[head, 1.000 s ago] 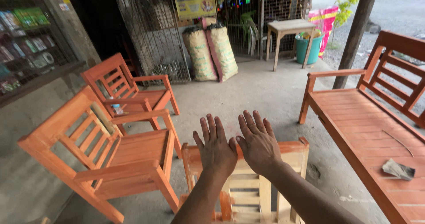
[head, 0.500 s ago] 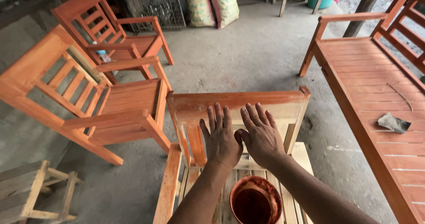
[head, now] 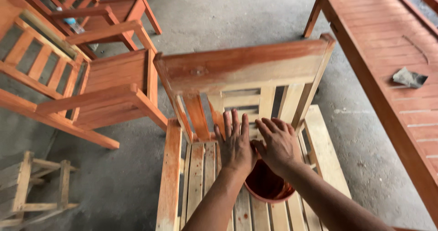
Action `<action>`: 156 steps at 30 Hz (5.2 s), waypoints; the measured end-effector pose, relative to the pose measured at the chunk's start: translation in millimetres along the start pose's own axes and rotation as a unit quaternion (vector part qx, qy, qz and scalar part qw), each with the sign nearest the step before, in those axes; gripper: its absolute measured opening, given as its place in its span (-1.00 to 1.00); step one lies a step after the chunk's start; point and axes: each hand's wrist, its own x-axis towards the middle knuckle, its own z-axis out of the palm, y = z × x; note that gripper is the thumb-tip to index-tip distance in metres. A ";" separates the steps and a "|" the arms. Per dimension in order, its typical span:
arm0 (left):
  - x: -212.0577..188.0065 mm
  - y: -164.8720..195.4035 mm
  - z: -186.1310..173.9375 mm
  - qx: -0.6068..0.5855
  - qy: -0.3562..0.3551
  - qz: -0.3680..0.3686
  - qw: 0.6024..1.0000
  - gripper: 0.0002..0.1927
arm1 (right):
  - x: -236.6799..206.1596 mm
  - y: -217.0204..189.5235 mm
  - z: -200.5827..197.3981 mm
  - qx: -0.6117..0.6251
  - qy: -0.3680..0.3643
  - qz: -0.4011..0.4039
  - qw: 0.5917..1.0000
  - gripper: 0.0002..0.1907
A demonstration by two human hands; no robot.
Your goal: The person applies reddish-brown stain to a wooden chair using a cloth. They repeatedly dip the cloth into a container of stain and wipe the chair's backrest and slats, covering multiple sections of the chair.
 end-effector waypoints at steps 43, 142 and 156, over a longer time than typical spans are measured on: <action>-56.5 34.3 101.5 0.053 0.067 0.012 0.996 -0.84 | -102.0 64.6 149.7 -0.188 -0.325 0.007 0.927 -0.22; -43.2 38.9 101.4 -0.366 0.306 -0.175 0.861 -0.66 | -26.5 9.8 55.5 0.758 -0.052 0.422 0.495 -0.65; -36.9 29.2 102.9 -0.396 0.211 -0.166 0.878 -0.63 | -31.1 14.6 50.7 0.717 -0.056 0.451 0.529 -0.66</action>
